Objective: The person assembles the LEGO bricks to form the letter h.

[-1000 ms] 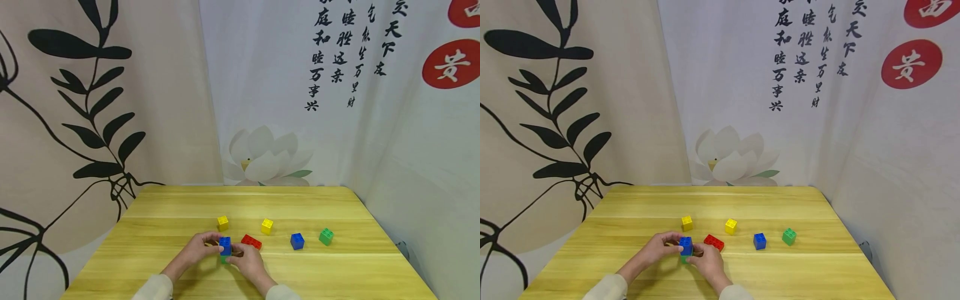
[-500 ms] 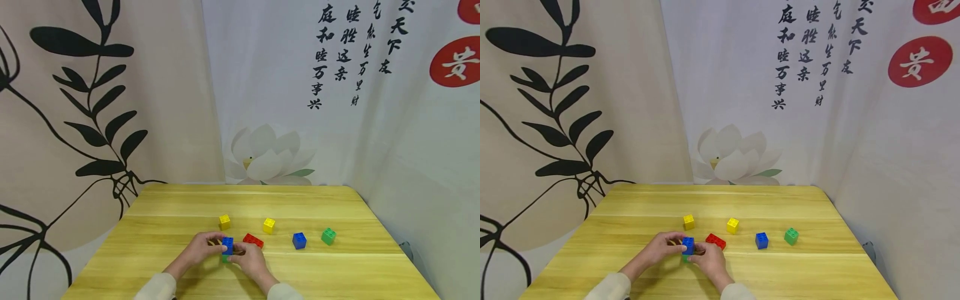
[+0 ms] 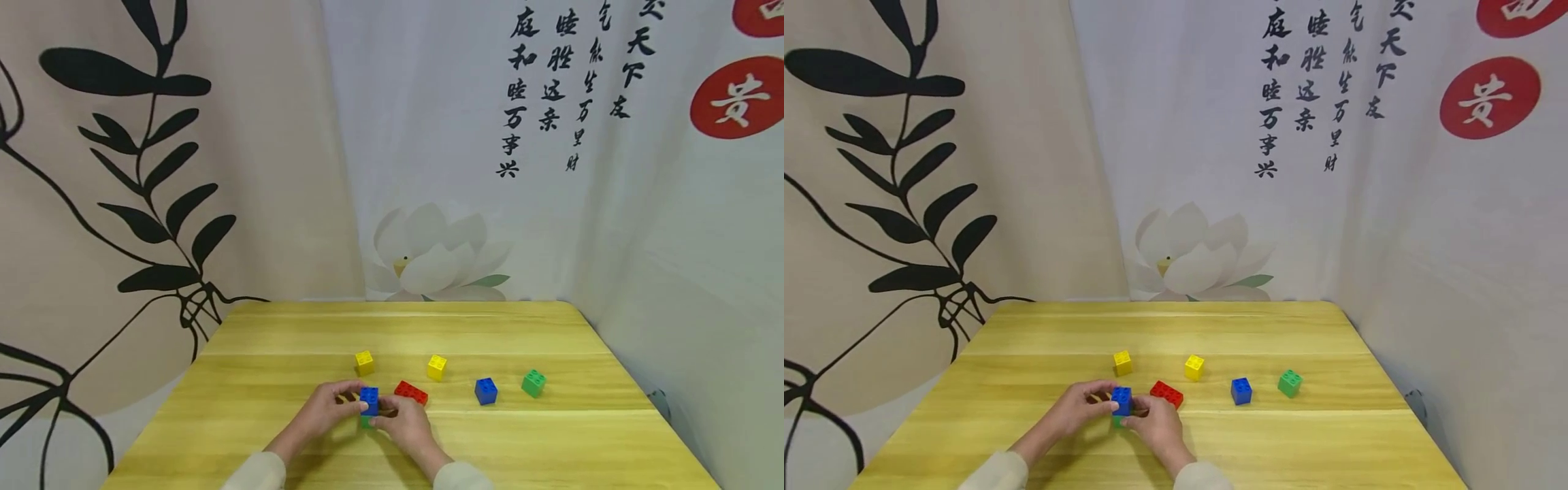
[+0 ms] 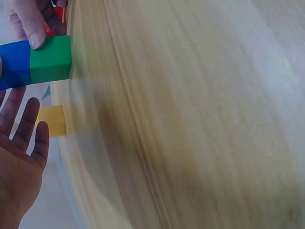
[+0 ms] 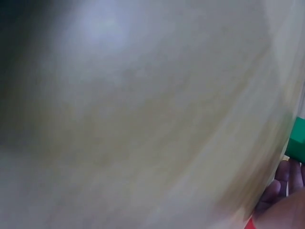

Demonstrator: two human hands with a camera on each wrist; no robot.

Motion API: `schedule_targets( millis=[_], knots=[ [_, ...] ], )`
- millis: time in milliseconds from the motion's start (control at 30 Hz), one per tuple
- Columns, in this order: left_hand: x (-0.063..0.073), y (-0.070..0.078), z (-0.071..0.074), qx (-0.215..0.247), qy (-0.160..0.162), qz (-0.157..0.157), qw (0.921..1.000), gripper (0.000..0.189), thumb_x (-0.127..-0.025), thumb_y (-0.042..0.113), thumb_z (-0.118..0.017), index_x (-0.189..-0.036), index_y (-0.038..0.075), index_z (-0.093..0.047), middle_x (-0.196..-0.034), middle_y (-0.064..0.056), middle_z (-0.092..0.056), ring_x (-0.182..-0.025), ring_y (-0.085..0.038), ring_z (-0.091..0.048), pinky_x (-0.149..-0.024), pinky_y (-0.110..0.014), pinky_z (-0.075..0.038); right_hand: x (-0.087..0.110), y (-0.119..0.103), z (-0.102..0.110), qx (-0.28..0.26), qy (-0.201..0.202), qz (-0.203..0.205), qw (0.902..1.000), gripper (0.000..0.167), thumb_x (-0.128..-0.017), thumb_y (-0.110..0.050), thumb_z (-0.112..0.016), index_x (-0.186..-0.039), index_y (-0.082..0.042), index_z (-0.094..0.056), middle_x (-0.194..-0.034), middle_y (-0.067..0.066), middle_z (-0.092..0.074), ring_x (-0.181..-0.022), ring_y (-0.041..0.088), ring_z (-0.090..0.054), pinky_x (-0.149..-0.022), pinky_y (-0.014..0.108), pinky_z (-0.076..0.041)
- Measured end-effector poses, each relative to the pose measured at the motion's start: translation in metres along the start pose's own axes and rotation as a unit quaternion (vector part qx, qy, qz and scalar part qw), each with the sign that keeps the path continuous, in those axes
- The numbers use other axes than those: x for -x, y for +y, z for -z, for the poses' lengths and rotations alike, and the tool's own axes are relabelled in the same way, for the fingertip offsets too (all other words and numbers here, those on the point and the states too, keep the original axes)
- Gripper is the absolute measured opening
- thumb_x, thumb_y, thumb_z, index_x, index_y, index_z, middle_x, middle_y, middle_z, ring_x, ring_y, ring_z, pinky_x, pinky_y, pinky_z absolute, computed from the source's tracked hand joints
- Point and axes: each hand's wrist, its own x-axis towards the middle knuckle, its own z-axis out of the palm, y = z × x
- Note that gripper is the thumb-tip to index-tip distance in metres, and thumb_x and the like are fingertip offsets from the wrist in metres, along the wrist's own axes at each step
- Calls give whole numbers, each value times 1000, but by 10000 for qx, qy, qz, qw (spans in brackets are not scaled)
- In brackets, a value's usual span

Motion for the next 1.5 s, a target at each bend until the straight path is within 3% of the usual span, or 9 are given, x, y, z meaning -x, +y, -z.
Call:
schedule_targets(
  millis=[167,367,667,900,1167,1500],
  knots=[
    [1,0,2,-82,85,25,9999,38,-93,33,-71,-121,9,-69,-108,0,-69,-97,-19,-58,-83,-36,-47,1,-2,-2,-28,-2,-39,10000,34,-81,-17,-82,-112,-6,-73,-97,1,-74,-87,18,-68,-77,38,-55],
    [-3,1,7,-339,231,41,9991,34,-90,32,-74,-117,11,-70,-105,2,-69,-99,-19,-58,-85,-37,-47,3,-5,1,-189,-64,-184,9996,44,-84,-15,-80,-120,4,-66,-103,12,-72,-92,27,-68,-80,45,-56],
    [-8,0,16,-481,363,152,9981,33,-91,33,-73,-116,12,-69,-107,2,-69,-102,-20,-59,-88,-44,-49,6,-8,9,-210,2,-74,9998,41,-85,-15,-79,-119,4,-67,-107,14,-71,-92,26,-67,-77,40,-56],
    [-6,2,20,-460,413,306,9976,46,-91,35,-73,-127,9,-64,-117,-2,-66,-109,-25,-58,-93,-51,-47,4,-11,17,-115,33,-155,9998,40,-87,-16,-78,-120,4,-67,-109,16,-70,-92,25,-66,-76,40,-57],
    [-10,15,24,-546,755,501,9944,53,-91,40,-72,-135,13,-60,-125,-4,-64,-114,-25,-57,-94,-52,-47,1,-16,33,78,157,-346,9992,41,-88,-19,-77,-123,1,-67,-112,12,-70,-100,27,-64,-87,46,-53],
    [-27,39,27,-530,889,235,9943,45,-94,33,-70,-134,16,-61,-126,-7,-63,-116,-24,-56,-95,-50,-48,-5,-18,68,401,543,-205,9975,41,-90,-25,-75,-124,-4,-68,-113,11,-69,-96,23,-65,-76,35,-56]
  ],
)
